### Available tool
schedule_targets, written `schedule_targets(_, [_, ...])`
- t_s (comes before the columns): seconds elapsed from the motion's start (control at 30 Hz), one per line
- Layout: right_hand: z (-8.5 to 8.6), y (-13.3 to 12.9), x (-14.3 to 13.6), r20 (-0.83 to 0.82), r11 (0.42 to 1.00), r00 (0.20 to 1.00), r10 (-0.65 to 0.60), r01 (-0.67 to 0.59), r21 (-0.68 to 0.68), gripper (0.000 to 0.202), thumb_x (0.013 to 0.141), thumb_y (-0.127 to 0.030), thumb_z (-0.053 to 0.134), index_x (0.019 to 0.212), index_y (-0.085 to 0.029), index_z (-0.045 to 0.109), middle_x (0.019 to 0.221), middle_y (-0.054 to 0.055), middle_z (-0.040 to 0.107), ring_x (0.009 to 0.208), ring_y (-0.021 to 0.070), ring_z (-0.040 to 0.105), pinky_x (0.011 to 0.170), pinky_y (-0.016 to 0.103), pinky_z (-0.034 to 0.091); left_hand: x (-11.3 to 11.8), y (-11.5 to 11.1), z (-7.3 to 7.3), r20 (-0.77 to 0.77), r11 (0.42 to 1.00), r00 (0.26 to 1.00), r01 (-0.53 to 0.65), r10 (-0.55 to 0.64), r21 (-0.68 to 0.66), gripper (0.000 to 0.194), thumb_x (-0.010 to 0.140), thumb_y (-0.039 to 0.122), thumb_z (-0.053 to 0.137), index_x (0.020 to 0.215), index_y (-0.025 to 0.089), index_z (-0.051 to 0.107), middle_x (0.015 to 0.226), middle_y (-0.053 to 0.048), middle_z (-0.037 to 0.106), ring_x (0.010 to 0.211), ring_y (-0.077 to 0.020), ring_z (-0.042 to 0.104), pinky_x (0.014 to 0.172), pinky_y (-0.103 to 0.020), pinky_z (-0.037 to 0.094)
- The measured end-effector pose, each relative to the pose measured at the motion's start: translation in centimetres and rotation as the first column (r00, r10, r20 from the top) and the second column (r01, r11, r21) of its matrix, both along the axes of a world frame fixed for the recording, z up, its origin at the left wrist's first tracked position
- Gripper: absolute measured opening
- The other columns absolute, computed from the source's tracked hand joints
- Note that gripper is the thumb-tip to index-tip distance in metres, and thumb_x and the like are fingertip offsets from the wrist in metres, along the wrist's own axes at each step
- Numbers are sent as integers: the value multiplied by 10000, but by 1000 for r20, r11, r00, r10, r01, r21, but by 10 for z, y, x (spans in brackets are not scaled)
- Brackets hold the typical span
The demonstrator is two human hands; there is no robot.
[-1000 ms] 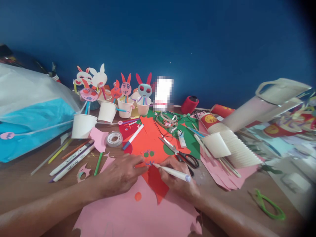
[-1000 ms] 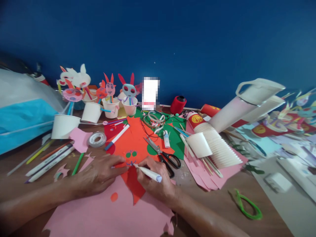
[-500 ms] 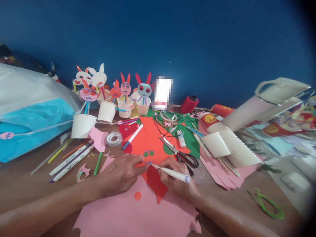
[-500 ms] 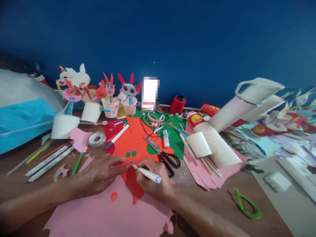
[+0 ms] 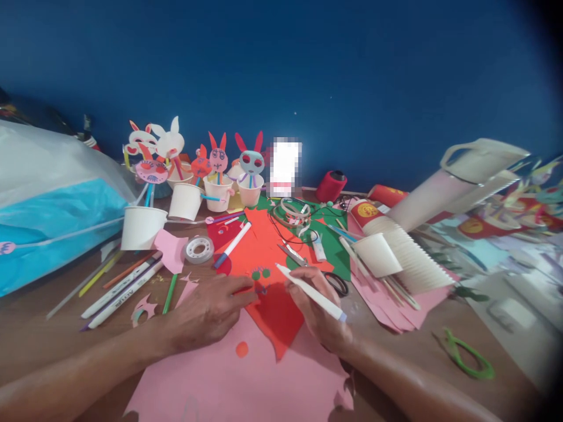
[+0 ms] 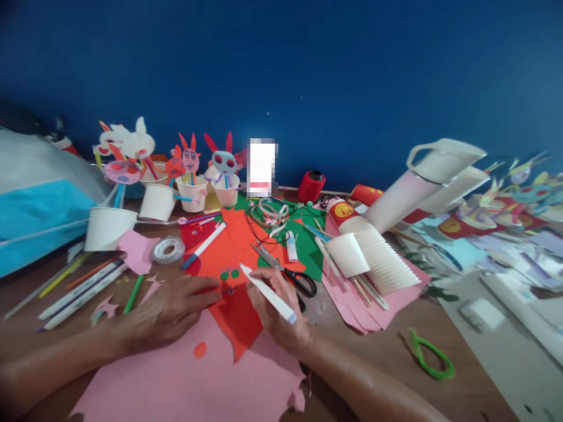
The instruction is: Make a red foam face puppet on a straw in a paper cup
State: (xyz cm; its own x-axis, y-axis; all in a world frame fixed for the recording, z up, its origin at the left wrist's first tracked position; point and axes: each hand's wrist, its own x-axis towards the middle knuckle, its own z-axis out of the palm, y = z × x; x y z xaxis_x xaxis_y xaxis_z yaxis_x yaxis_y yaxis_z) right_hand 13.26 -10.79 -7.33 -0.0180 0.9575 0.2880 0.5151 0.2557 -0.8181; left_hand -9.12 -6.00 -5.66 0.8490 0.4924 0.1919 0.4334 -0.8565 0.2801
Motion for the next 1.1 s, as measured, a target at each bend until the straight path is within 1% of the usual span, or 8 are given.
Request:
schedule_targets(0.17, [3,-4,9,99,954,987,129,-151,260,290,848,-355,427,1100,-213,431,926,71,575,838,188,572,733,327,455,-8,5,10,224,961,946,-190,234,-203,251,829,120,389,1003,196,553,967,-41,576,839,-144,555,729,-260,450])
schedule_targets(0.27, [8,-14,5,409,717,832,374,-540,442,342,833,-433,429,1077,-200,483,885,74,603,809,196,582,665,325,443,-12,11,21,224,836,852,-355,474,-418,228,826,207,411,1028,188,515,800,-2,542,701,-121,535,614,-226,453])
schedule_targets(0.33, [11,-22,-3,557,540,660,505,-744,393,266,851,-349,410,1018,-178,526,813,47,619,722,162,589,574,289,418,-14,14,29,232,780,820,-351,523,-517,256,805,206,395,1048,178,472,805,-5,506,686,-120,508,583,-226,447])
schedule_targets(0.37, [11,-25,-7,580,518,632,514,-768,377,224,849,-300,407,981,-180,543,735,19,611,641,138,574,523,274,390,-15,15,32,248,771,817,-326,521,-546,261,788,193,385,1039,175,453,816,-9,493,688,-122,495,582,-231,443])
schedule_targets(0.47, [8,-29,-18,567,514,662,490,-745,425,171,830,-288,429,856,-174,554,569,-28,546,506,106,514,434,251,318,-14,17,39,271,748,812,-274,517,-605,223,743,152,370,959,179,416,836,-20,478,690,-127,466,607,-250,428])
schedule_targets(0.63, [6,-23,-17,528,515,721,448,-691,507,126,800,-258,505,848,-142,517,646,-14,577,547,107,528,442,244,308,-10,16,34,232,698,801,-290,551,-655,90,771,148,340,801,190,414,853,-24,488,719,-138,478,668,-277,441])
schedule_targets(0.83, [7,-18,-8,542,622,748,382,-642,448,167,877,-283,440,1001,-188,500,833,11,613,615,105,536,522,241,382,-7,14,22,235,774,839,-295,490,-560,170,817,279,380,814,202,531,847,-14,569,706,-145,524,633,-235,452])
schedule_targets(1.1, [5,-12,2,454,723,840,299,-510,467,352,888,-409,360,1124,-163,448,916,84,603,815,158,562,689,272,430,-12,12,15,96,847,895,-372,436,-380,294,821,316,421,1067,242,563,1025,-30,628,937,-180,573,810,-250,442])
